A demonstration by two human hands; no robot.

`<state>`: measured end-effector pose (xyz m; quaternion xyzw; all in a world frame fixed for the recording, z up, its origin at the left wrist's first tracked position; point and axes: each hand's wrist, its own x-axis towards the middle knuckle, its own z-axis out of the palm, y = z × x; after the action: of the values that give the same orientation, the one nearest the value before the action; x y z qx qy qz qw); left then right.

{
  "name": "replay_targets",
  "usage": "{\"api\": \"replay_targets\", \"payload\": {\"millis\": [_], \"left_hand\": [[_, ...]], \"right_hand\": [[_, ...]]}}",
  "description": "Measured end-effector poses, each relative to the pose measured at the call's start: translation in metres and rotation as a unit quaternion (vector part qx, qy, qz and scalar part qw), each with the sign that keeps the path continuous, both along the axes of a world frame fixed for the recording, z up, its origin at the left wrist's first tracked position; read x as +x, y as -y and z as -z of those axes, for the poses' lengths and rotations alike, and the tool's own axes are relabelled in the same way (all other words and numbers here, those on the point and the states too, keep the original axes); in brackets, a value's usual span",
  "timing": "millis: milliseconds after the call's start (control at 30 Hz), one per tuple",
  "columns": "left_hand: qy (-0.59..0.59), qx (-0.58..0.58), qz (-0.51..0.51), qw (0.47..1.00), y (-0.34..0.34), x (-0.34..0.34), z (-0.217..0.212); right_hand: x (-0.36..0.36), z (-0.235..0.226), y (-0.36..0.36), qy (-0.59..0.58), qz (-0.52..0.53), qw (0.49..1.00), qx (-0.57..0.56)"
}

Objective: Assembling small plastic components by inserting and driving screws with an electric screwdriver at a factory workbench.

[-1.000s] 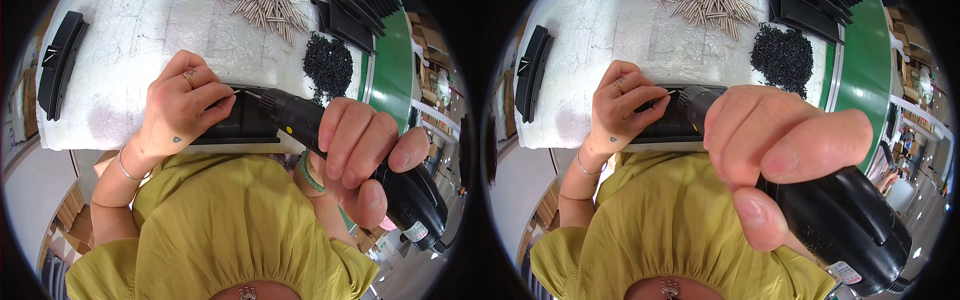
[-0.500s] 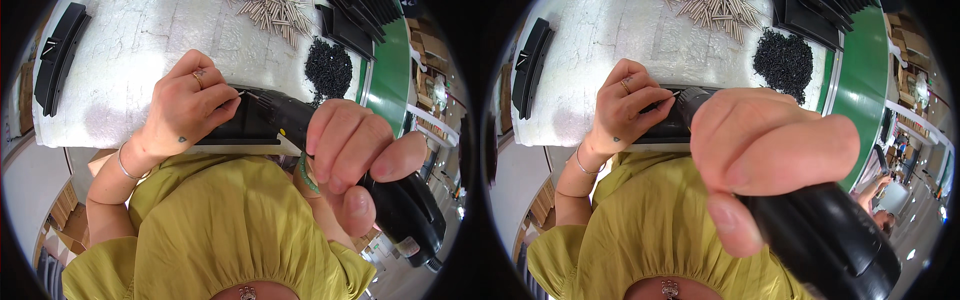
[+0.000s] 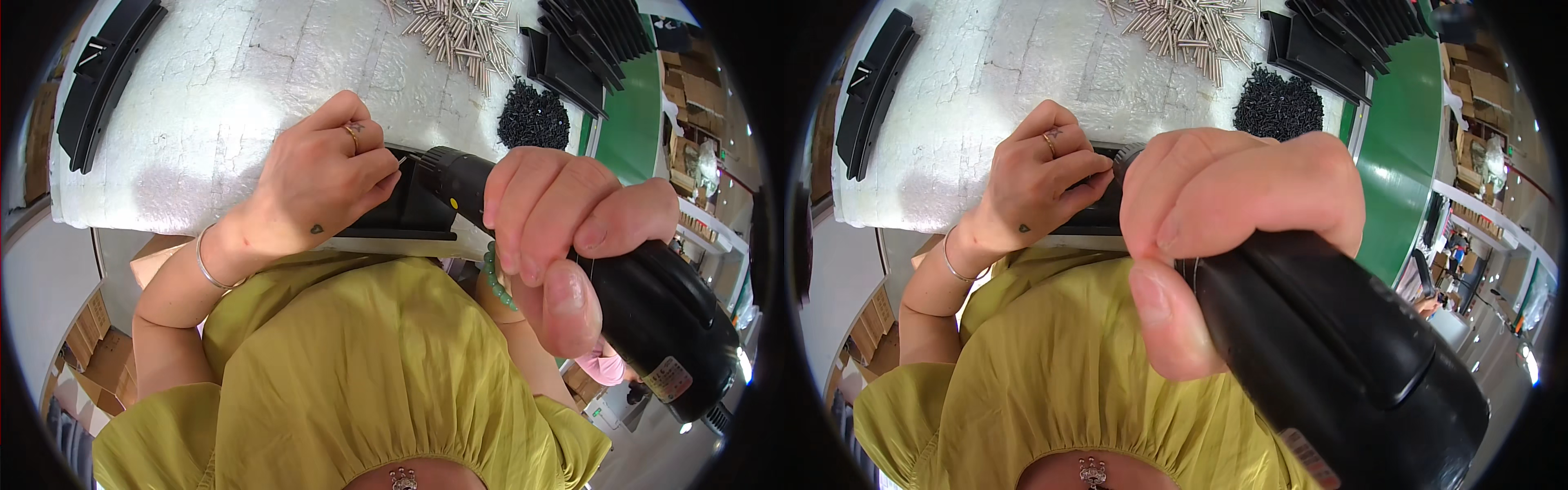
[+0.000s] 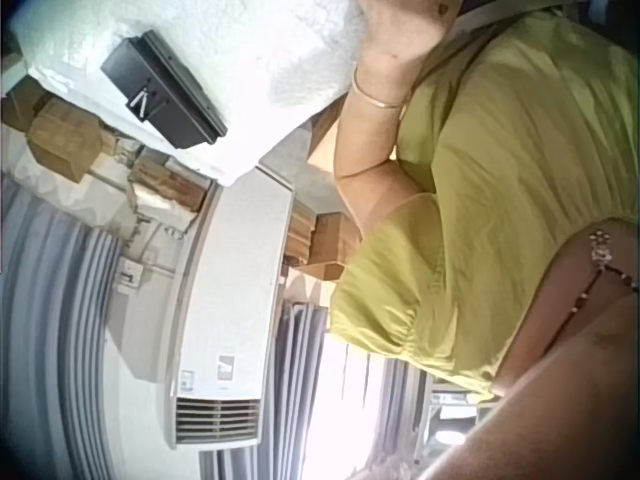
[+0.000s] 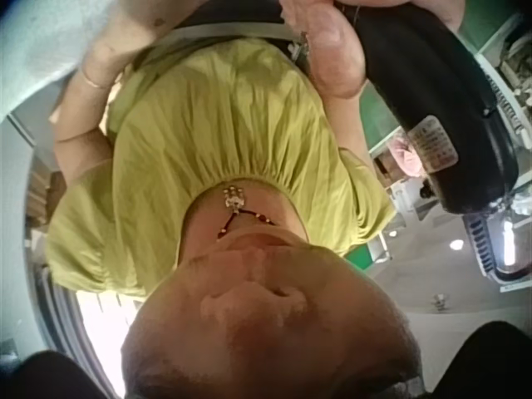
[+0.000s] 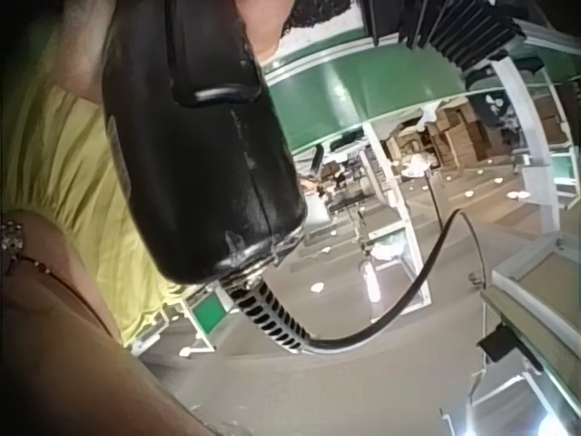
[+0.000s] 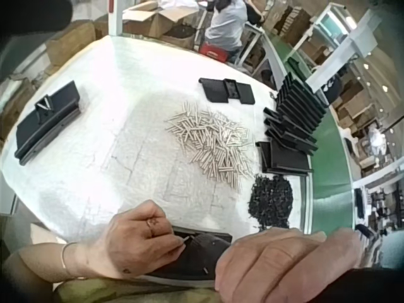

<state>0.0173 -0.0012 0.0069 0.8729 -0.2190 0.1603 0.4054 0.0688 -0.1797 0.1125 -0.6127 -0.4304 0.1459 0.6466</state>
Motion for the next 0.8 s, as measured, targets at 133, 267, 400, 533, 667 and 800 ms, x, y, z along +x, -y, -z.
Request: {"api": "replay_targets", "payload": {"millis": [133, 267, 400, 533, 667, 800], "left_hand": [[0.002, 0.006, 0.000, 1.000, 0.003, -0.001, 0.000], [-0.044, 0.022, 0.018, 0.999, -0.002, -0.006, -0.013], [-0.070, 0.167, 0.045, 0.982, 0.001, -0.015, -0.026], [-0.317, 0.052, 0.177, 0.930, -0.025, 0.006, -0.051], [-0.588, -0.431, 0.216, 0.649, -0.060, 0.031, -0.047], [-0.464, -0.418, 0.087, 0.776, -0.073, 0.027, -0.063]], "right_hand": [[-0.005, -0.001, 0.006, -0.032, 0.025, 0.998, 0.040], [-0.002, -0.018, 0.030, -0.040, 0.060, 0.980, 0.186], [-0.005, -0.020, 0.042, -0.036, 0.188, 0.952, 0.238], [0.003, -0.016, 0.072, -0.020, 0.178, 0.951, 0.254], [-0.003, -0.020, 0.077, -0.035, 0.239, 0.918, 0.315], [-0.005, -0.011, 0.093, -0.032, 0.251, 0.917, 0.308]]}}
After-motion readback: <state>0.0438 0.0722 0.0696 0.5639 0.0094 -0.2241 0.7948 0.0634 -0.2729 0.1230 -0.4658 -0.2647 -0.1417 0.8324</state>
